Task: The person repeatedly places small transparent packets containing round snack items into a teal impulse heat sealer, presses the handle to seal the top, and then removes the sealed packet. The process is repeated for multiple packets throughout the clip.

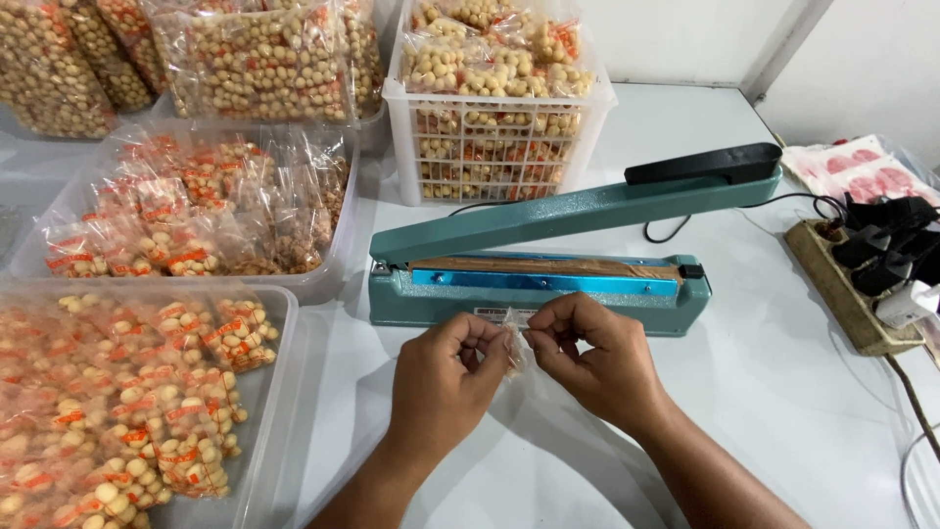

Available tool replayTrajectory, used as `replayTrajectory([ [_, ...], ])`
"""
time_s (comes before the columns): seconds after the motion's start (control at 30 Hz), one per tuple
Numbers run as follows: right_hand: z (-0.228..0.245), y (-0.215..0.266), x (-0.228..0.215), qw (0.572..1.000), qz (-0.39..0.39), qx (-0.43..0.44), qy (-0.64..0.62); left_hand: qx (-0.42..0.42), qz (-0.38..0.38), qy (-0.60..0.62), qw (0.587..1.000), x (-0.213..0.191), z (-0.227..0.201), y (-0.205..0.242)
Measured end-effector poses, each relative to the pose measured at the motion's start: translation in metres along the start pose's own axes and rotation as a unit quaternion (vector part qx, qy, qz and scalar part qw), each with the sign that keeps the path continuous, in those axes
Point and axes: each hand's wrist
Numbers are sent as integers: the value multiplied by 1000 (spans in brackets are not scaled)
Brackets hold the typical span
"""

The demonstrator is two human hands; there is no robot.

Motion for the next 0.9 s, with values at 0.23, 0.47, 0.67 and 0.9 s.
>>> replayTrajectory([
  [0.23,0,0,0,1000,2,-16,-17,-5,7,24,1000,1,-3,0],
  [0.47,11,-1,-14,995,91,-1,-33,-1,-35,98,995,-3,-11,4],
  [0.67,20,9,10,992,113,-2,47,22,-37,136,990,-5,-17,8],
  [0.9,-4,7,19,940,79,103,-315,123,-123,94,980,-13,-11,6],
])
Point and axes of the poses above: each hand's wrist, its own y-axis away from the middle knuckle, its own x-axis out of the palm, z = x × y, and after that the axes turned 9 degrees about y, right-handed
